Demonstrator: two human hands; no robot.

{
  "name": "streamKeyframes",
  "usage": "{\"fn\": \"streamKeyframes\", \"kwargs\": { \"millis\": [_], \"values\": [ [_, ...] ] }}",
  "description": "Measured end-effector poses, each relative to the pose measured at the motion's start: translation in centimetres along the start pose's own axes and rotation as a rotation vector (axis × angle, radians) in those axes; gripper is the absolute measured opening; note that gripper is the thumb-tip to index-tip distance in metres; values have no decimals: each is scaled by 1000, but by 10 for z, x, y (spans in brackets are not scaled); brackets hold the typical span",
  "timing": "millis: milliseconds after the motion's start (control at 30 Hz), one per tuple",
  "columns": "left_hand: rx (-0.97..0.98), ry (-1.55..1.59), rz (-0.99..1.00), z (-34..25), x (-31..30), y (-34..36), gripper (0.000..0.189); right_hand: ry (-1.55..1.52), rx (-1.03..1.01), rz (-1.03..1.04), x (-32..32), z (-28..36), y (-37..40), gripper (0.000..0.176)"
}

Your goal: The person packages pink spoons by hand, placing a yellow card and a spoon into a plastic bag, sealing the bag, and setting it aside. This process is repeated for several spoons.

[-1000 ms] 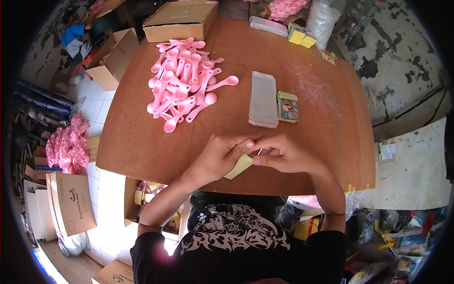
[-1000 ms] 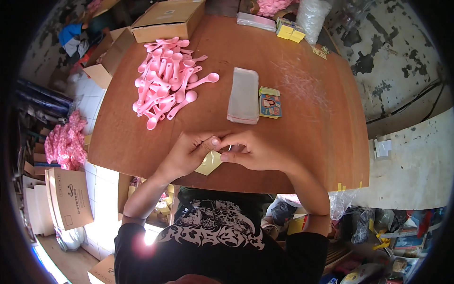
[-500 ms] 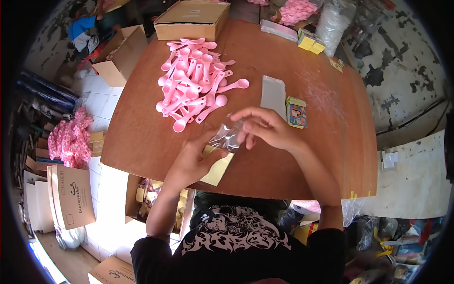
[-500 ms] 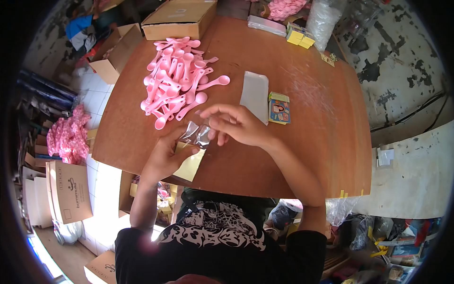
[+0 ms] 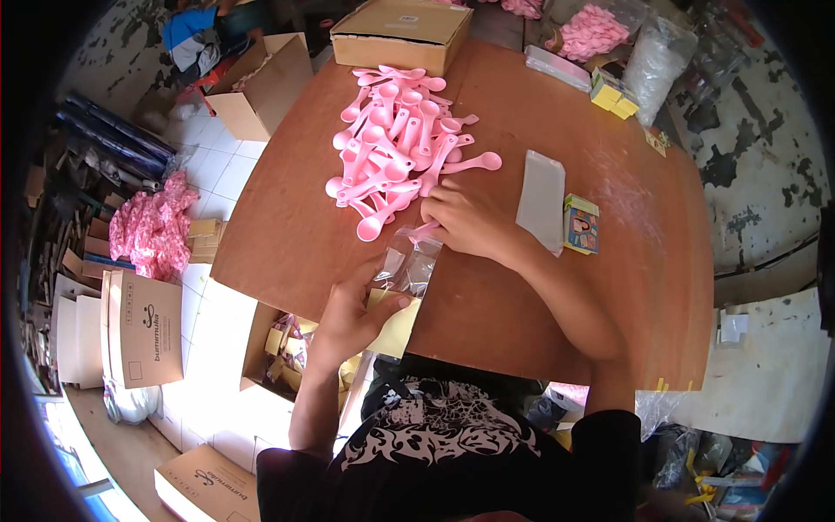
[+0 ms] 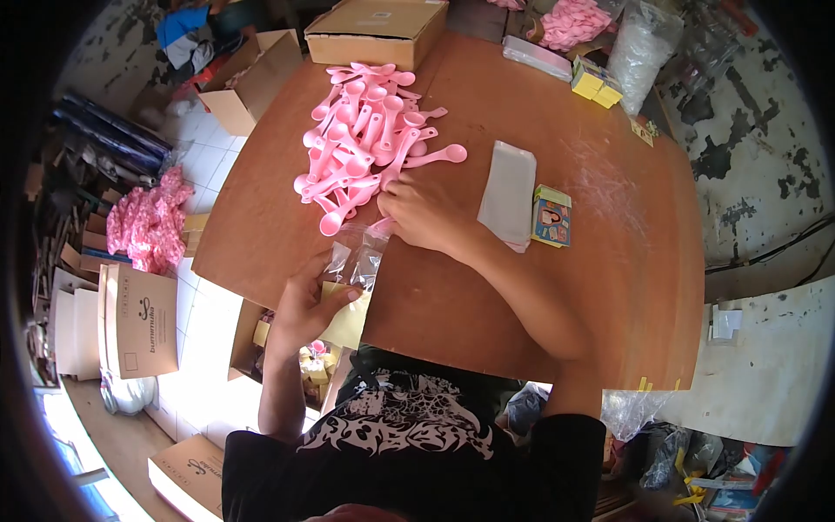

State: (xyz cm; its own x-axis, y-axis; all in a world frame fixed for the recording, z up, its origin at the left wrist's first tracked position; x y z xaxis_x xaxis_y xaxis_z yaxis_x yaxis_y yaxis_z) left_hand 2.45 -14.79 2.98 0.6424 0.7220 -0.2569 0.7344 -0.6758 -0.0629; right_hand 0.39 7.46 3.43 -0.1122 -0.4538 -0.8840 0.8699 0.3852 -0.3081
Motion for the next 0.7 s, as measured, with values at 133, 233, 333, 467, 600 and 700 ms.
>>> {"fn": "streamKeyframes", "kwargs": {
  "millis": [133, 233, 333, 467, 600, 700],
  "values": [
    [-58, 103, 29, -10, 14, -8, 53, 73, 112, 221, -15, 7, 18, 18],
    [-18, 71, 34, -14, 23, -15, 55, -281, 215, -227, -60, 15, 35, 25],
    [10, 5, 70, -19, 31, -23, 62, -746, 330, -692, -96, 16, 62, 39],
    [85, 2, 121, -22, 48, -31, 63, -948, 293, -832, -121, 34, 80, 41],
    [170, 45, 159, -35, 57, -31, 62, -925, 409, -780, -120, 32, 85, 36],
    [188, 31, 158, -50, 58, -31, 59, -936, 445, -680, -109, 30, 84, 36]
  ]
}}
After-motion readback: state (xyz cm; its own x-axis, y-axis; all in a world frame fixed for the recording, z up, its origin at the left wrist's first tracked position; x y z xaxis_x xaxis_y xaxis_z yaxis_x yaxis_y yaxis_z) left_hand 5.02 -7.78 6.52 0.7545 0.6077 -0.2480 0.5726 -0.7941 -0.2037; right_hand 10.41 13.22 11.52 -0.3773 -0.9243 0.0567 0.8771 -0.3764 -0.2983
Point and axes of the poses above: each hand's wrist, its own y-axis away from the middle knuckle, its own x-axis out of the palm, z = x × y, the point moved 3 cm from there along -y, towards the middle knuckle, and after that the axes turned 7 degrees about -y, right-handed, at the moved point
